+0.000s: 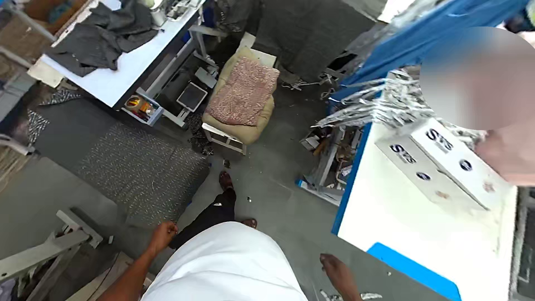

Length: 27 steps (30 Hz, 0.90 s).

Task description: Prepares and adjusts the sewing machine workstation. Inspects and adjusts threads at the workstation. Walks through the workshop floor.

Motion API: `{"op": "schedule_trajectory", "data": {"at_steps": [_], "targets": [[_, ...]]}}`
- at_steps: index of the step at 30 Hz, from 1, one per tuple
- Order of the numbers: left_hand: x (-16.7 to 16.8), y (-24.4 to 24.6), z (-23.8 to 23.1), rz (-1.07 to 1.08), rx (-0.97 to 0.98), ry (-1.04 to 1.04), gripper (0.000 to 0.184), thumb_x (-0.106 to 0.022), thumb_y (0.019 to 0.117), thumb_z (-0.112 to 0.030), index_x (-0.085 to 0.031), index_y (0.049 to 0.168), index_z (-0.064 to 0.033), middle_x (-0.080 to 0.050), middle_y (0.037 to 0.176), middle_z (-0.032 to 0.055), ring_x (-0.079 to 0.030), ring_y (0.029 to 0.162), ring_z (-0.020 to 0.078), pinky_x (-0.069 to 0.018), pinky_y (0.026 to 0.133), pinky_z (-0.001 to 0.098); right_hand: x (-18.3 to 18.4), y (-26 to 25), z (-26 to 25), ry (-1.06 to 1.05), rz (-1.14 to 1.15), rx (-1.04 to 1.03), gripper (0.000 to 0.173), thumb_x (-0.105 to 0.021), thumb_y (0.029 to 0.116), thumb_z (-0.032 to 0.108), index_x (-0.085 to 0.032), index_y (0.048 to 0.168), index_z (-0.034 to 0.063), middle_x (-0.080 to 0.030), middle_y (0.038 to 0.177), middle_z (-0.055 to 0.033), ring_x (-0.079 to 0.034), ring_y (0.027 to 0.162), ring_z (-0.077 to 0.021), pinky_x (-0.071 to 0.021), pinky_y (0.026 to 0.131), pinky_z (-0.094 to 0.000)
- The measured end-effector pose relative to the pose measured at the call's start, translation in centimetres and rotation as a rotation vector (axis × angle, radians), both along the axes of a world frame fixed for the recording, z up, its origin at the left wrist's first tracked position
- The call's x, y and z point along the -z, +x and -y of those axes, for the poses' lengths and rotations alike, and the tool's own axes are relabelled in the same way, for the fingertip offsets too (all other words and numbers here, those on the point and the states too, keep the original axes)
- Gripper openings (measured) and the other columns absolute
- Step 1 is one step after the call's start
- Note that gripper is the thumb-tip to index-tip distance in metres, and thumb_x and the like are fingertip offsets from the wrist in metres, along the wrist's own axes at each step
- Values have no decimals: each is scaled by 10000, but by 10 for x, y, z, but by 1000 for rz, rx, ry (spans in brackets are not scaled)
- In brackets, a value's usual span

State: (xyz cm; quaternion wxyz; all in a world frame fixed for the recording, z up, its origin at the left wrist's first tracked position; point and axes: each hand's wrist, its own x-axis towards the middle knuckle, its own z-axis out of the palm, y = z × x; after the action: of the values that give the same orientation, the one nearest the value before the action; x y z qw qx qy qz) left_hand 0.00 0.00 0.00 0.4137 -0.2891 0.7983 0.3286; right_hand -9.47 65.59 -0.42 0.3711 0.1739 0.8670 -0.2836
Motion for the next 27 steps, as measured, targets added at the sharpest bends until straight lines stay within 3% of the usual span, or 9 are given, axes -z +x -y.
{"op": "schedule_trajectory", "data": {"at_steps": [3, 6, 9, 11, 15, 19, 21, 24, 27], "targets": [[4, -14, 17, 82, 69, -31, 254, -663, 942, -154, -722, 1150, -20, -708, 1147, 213, -669, 1119, 363, -504, 1012, 565, 3, -93, 53, -96, -102, 85, 365, -531, 1063, 279, -662, 1258, 0, -730, 1081, -187, -728, 919, -305, -599, 817, -532], [3, -74, 52, 21, -132, -5, 258, -627, 1005, -172, -706, 1184, -3, -709, 1134, 207, -701, 1028, 330, -553, 958, 529, -8, -164, 127, -174, -105, 53, 366, -520, 1069, 289, -661, 1281, 26, -729, 1127, -167, -725, 972, -285, -593, 854, -516], [-21, -154, 76, -92, -299, -8, 293, -597, 1036, -192, -673, 1222, 21, -699, 1130, 221, -702, 992, 334, -560, 935, 538, -21, -208, 187, -245, -90, -159, 361, -564, 1046, 297, -690, 1260, 35, -740, 1149, -143, -721, 1045, -255, -569, 967, -494], [-38, -204, 83, -223, -434, -25, 246, -638, 1013, -163, -688, 1173, 17, -707, 1063, 195, -704, 909, 296, -582, 873, 505, -20, -233, 215, -294, -29, -334, 404, -604, 1018, 373, -708, 1245, 55, -740, 1173, -120, -709, 1099, -233, -551, 1020, -482], [-63, -271, 60, -347, -690, 128, 230, -670, 1002, -123, -668, 1174, 29, -698, 1075, 188, -715, 922, 273, -615, 855, 460, -1, -293, 253, -197, 114, -733, 449, -642, 959, 498, -754, 1181, 124, -739, 1162, -114, -688, 1124, -278, -519, 1007, -567], [-56, -267, -8, -330, -860, 320, 251, -650, 1003, -100, -636, 1202, 51, -692, 1107, 197, -723, 972, 284, -624, 859, 451, 4, -362, 276, 23, 276, -1077, 431, -604, 959, 547, -740, 1196, 213, -706, 1238, -112, -637, 1201, -341, -453, 982, -696], [-41, -248, -49, -352, -1020, 382, 259, -629, 1006, -81, -607, 1219, 66, -682, 1125, 198, -724, 992, 291, -633, 859, 457, 5, -389, 284, 38, 309, -1220, 423, -616, 966, 519, -735, 1192, 182, -710, 1222, -135, -640, 1190, -364, -449, 983, -705], [-23, -222, -99, -493, -1428, 418, 258, -608, 1008, -30, -557, 1225, 101, -687, 1087, 211, -737, 946, 307, -645, 834, 460, 22, -413, 296, 7, 297, -1340, 392, -589, 990, 454, -727, 1180, 140, -711, 1199, -159, -651, 1165, -379, -475, 967, -685], [-23, -205, -120, -614, -1872, 391, 200, -574, 1010, 14, -544, 1200, 72, -694, 1012, 189, -738, 876, 309, -645, 791, 484, 22, -424, 318, 3, 254, -1430, 370, -545, 1008, 434, -723, 1149, 142, -719, 1170, -145, -661, 1145, -357, -480, 977, -640]]}}
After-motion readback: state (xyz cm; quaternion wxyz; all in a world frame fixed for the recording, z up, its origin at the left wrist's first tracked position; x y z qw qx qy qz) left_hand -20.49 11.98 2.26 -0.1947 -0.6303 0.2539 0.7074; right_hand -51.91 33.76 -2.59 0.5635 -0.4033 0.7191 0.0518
